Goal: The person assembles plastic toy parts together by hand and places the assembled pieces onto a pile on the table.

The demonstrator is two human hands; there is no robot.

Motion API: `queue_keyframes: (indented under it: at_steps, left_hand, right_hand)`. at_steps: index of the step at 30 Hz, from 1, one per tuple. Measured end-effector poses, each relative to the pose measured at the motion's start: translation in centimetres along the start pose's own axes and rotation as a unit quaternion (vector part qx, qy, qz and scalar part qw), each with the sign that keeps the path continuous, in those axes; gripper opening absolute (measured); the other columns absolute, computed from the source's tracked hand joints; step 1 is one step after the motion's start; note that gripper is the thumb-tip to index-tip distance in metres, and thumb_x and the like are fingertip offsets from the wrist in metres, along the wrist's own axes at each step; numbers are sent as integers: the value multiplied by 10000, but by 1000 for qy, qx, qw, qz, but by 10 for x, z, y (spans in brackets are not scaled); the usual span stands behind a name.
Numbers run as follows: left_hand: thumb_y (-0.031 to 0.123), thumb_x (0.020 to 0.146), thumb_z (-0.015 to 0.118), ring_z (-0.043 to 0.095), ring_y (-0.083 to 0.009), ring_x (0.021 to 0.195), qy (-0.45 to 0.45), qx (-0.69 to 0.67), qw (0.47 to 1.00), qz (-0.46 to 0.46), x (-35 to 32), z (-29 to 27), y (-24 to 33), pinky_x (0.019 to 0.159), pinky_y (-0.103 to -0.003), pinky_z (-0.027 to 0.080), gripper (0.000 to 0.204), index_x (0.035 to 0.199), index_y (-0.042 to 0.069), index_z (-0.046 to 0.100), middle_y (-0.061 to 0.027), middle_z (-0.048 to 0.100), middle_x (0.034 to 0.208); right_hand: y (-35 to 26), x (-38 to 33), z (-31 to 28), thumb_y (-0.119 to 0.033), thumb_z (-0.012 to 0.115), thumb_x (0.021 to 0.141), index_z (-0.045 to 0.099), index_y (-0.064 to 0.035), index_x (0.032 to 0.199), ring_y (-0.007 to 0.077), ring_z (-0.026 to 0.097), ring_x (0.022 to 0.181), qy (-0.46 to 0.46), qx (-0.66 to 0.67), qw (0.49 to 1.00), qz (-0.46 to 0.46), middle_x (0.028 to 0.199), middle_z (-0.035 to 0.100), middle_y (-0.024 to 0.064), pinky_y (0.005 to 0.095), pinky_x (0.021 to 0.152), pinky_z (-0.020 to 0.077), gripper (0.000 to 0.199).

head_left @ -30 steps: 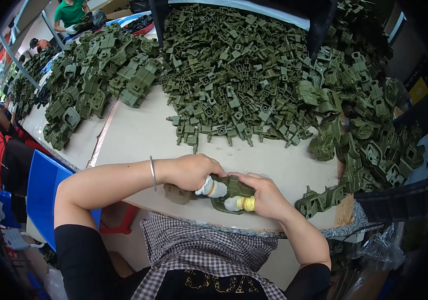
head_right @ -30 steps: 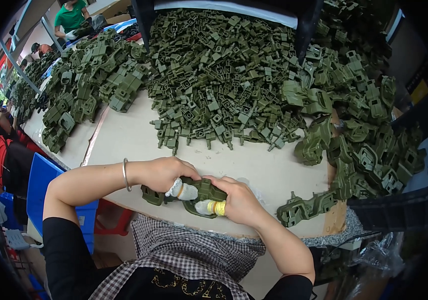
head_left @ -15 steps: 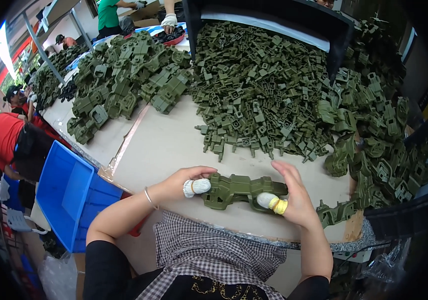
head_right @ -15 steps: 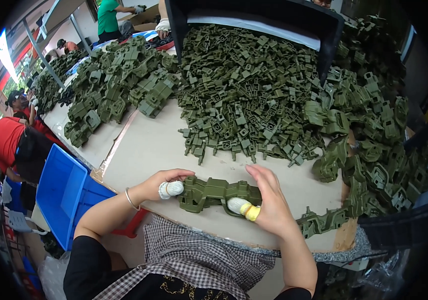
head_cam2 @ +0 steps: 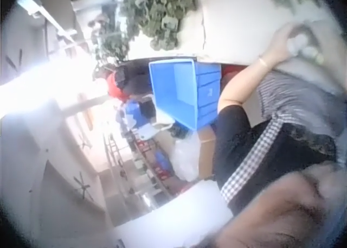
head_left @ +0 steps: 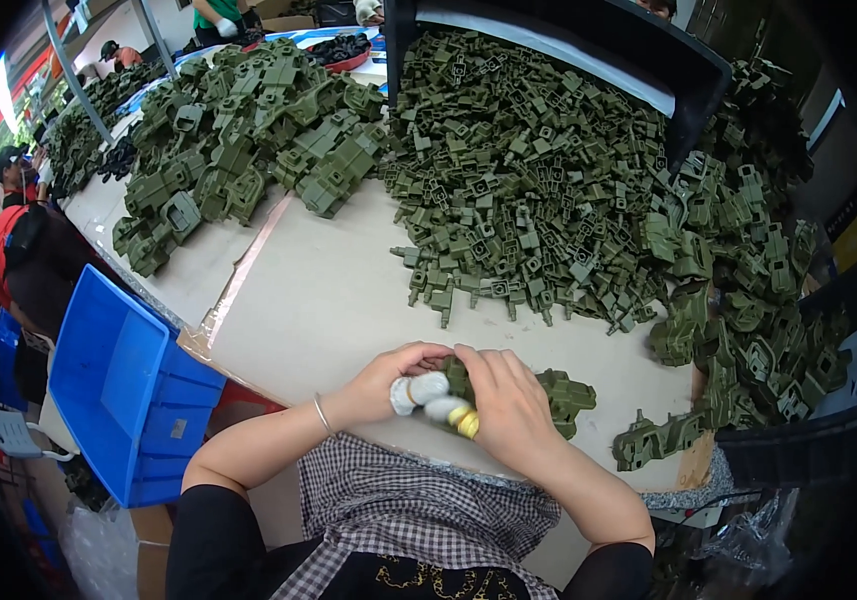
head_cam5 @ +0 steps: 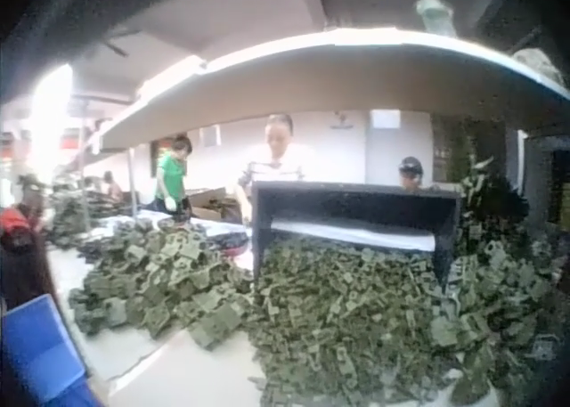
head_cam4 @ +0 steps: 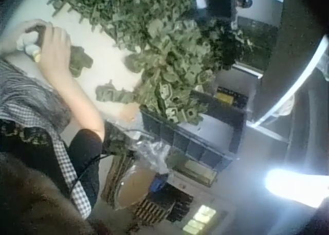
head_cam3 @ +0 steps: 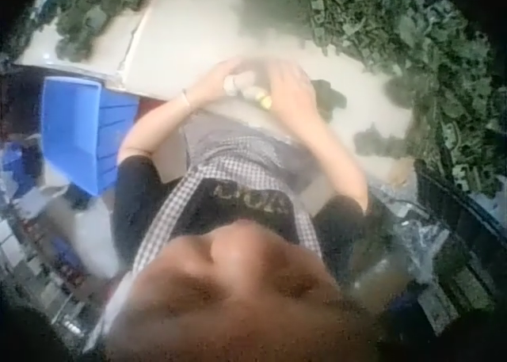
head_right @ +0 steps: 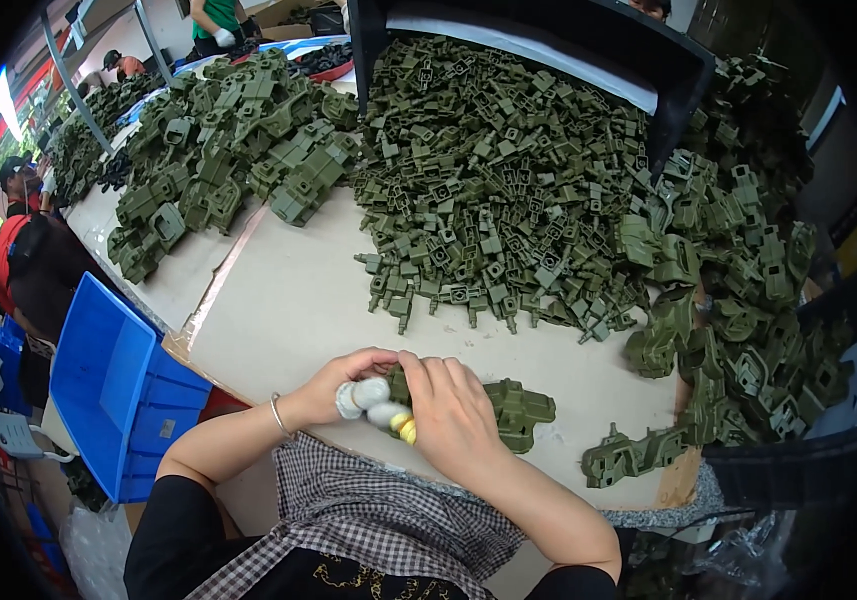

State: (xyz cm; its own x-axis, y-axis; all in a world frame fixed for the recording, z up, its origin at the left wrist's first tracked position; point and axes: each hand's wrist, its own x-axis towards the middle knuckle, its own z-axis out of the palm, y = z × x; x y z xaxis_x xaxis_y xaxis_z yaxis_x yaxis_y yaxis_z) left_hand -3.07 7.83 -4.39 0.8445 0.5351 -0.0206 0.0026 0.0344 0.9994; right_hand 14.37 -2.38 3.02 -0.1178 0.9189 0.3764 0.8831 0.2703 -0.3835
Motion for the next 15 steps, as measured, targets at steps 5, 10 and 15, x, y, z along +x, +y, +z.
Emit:
queue_keyframes:
  at_steps: [5,10,15]
  left_hand:
    - [102,786,634,566,-196,995,31,141,988,56,0,9,9,855,-304,460,473,1210,5,448,-131,556,1106]
    - [101,799,621,571,-183,973,39,159,986,28,0,8,15,839,-297,464,443,1200,9,455,-126,567,1084]
    - [109,825,594,540,-171,1003,22,48,998,21,7,11,-1,873,-295,434,519,1285,35,366,-114,544,1118]
  right_hand:
    - [3,12,-16,-255,724,653,487,25,1111,280,492,964,-162,12,985,61,978,532,145,385,785,417,587]
    - [6,17,-8,-232,714,659,495,32,1079,301,497,957,-185,42,979,74,979,541,154,389,782,432,542]
    - [6,23,-12,-199,703,662,498,32,1067,317,511,951,-180,42,981,60,965,564,174,409,778,443,509]
